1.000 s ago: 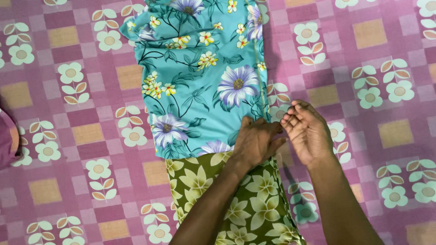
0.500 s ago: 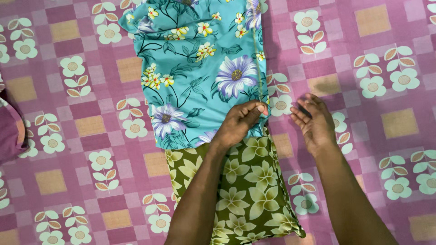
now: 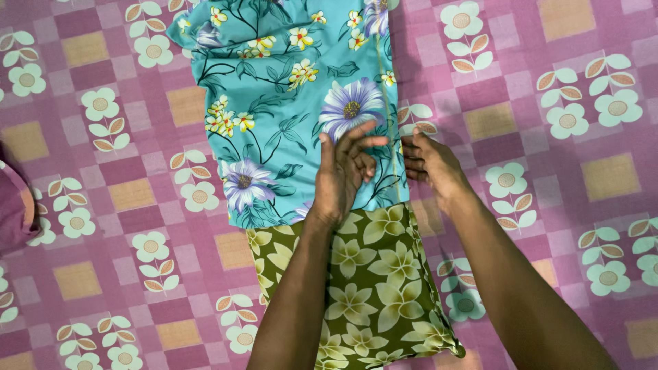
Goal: The person stuffs a green pillow into a blue floral pillowcase, adjusting the fabric and smoothing the surface by hand.
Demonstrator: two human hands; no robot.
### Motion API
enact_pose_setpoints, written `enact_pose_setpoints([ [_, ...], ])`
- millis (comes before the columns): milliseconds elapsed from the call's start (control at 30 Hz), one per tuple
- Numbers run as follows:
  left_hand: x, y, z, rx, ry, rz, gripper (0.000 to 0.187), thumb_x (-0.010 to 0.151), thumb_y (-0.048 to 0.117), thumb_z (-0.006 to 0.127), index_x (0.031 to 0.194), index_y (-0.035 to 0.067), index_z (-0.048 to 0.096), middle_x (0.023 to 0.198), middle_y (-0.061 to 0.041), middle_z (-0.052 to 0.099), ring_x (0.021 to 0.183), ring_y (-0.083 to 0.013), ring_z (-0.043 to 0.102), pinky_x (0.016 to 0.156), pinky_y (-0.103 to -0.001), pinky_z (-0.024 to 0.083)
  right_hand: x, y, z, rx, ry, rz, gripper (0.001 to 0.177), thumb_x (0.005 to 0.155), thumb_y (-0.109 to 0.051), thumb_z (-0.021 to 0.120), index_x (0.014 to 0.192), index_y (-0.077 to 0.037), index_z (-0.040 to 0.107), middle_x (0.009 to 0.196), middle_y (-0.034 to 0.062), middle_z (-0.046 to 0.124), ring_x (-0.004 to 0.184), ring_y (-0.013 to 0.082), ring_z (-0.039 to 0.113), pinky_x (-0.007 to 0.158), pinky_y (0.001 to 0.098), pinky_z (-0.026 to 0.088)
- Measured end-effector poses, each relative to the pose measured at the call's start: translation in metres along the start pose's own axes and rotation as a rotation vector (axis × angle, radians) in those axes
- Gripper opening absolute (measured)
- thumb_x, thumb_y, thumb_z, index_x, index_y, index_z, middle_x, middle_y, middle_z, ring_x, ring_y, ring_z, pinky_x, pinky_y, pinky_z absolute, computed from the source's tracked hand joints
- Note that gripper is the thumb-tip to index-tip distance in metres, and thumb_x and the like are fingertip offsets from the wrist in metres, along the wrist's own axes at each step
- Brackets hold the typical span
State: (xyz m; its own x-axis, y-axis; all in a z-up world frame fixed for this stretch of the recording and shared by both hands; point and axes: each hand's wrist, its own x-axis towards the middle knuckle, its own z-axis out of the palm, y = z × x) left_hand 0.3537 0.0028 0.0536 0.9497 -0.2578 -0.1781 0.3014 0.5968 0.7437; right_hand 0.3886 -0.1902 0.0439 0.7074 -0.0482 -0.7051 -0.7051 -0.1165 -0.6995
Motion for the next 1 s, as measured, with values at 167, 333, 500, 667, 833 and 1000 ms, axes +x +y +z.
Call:
enact_pose_setpoints([
  [167,0.006,-0.022,-0.005,0.294,0.096,0.085,0.049,0.108,0.045,0.038,0.141,0.009,0.046,0.096,-0.010,0.071,0.060,-0.0104,0.047,0.057,-0.027,0.042,0.030,0.005,0.015,0.159,-0.065,-0.099,0.041,0.101,-0.036,0.058,0.124,-0.003,0.068,0.104,0.0101,0.068,0.089,0.0161,0.063,0.078,0.0326,0.053],
  [333,0.003,-0.037,-0.020,0.228,0.076,-0.008,0.075,0.123,0.046,0.029,0.107,-0.010,0.076,0.073,-0.007,0.055,0.062,-0.0076,0.047,0.059,-0.024,0.040,0.056,0.022,0.029,0.484,-0.080,-0.340,0.018,0.101,-0.013,0.067,0.108,0.003,0.071,0.092,0.0061,0.070,0.079,0.0135,0.064,0.072,0.0288,0.053],
  [500,0.003,-0.025,-0.012,0.165,0.078,0.006,0.048,0.112,0.036,0.041,0.113,-0.003,0.068,0.091,-0.007,0.068,0.065,-0.0081,0.052,0.062,-0.025,0.045,0.058,0.019,0.041,0.588,0.130,-0.337,0.014,0.101,-0.013,0.066,0.106,-0.002,0.073,0.087,0.0018,0.072,0.074,0.0110,0.064,0.069,0.0277,0.053],
  [667,-0.027,0.005,0.001,0.373,0.170,0.059,0.033,0.110,0.027,0.051,0.112,0.000,0.069,0.088,-0.005,0.067,0.067,-0.0064,0.051,0.063,-0.024,0.045,0.090,-0.003,0.044,0.565,0.109,-0.482,0.015,0.102,-0.014,0.067,0.108,-0.003,0.075,0.092,0.0001,0.073,0.078,0.0090,0.065,0.074,0.0264,0.054],
  [833,-0.069,0.048,-0.022,0.741,0.370,0.240,0.028,0.108,0.024,0.054,0.108,0.003,0.072,0.085,-0.005,0.072,0.075,-0.0091,0.063,0.069,-0.026,0.051,0.129,-0.008,0.048,0.492,0.193,-0.507,0.014,0.102,-0.014,0.067,0.108,-0.004,0.076,0.093,-0.0019,0.075,0.082,0.0072,0.066,0.077,0.0246,0.054],
  [1000,-0.076,0.078,-0.103,1.083,0.989,0.499,0.026,0.108,0.021,0.054,0.103,0.001,0.069,0.089,-0.006,0.066,0.077,-0.0142,0.059,0.068,-0.031,0.050,0.157,0.000,0.057,0.307,0.300,-0.653,0.021,0.109,-0.019,0.064,0.111,0.000,0.074,0.099,0.0006,0.067,0.090,0.0105,0.057,0.083,0.0305,0.047],
])
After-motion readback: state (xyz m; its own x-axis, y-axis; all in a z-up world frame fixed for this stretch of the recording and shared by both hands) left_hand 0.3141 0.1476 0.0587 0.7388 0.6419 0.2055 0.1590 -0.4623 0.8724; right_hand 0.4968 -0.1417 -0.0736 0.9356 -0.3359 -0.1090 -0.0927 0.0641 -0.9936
